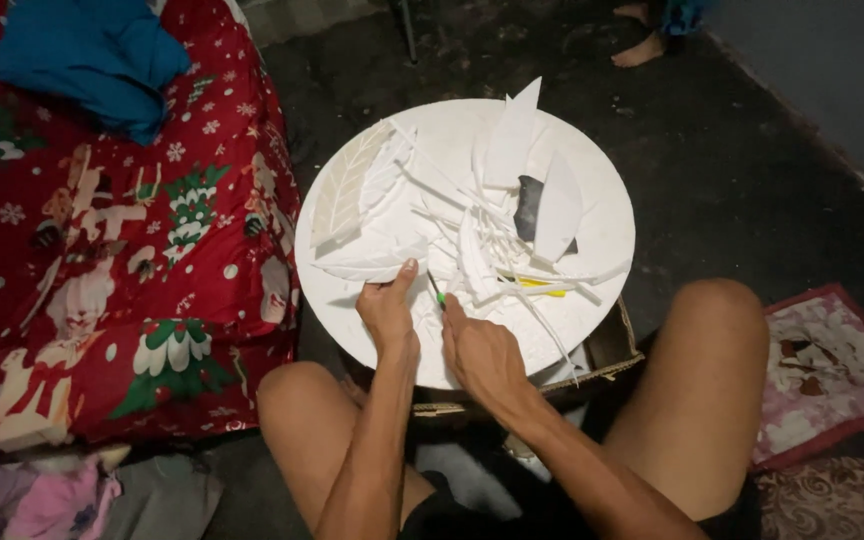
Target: Refining the edges of foam pieces using a craft knife for trimming and a sanding block for smoothing.
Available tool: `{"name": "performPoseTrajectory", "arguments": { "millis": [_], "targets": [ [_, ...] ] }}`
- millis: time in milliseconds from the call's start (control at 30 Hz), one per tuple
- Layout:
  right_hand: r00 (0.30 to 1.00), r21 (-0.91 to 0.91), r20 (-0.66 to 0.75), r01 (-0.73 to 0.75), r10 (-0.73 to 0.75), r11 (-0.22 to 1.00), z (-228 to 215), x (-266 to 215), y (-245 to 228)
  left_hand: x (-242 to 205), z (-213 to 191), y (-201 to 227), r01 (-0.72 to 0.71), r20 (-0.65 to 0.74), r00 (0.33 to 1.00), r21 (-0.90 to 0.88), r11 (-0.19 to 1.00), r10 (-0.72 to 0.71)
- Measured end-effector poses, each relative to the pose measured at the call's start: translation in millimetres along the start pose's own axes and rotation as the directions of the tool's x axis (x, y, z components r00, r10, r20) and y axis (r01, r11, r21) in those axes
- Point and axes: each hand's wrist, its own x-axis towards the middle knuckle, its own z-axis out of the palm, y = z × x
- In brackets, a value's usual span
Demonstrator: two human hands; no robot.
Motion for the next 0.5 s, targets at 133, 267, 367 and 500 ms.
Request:
{"name": "performPoseTrajectory", "arguments": {
  "millis": [133,267,367,500],
  "targets": [
    [1.000,-0.005,-0.013,-0.018,0.018,1.000,-9.0,5.5,-3.1,-2.2,0.8,-4.1,0.013,-0.014,1.000,0.032,0.999,-0.013],
    [1.000,-0.018,0.017,-0.011,0.011,1.000,-14.5,16.1,-3.8,-3.2,-0.2,-2.9,0.036,-0.003,0.999,0.048,0.998,-0.036],
    [0.996,-0.026,0.091,-0.018,0.020,0.999,-5.7,11.1,2.9,1.4,-2.3,1.0,0.048,-0.018,0.999,0.040,0.998,-0.047],
    [0.974,-0.035,0.208,-0.082,0.088,0.996,-8.1,1.0,4.1,11.8,-7.5,1.9,0.060,-0.022,0.998,0.052,0.997,-0.059]
  ]
}}
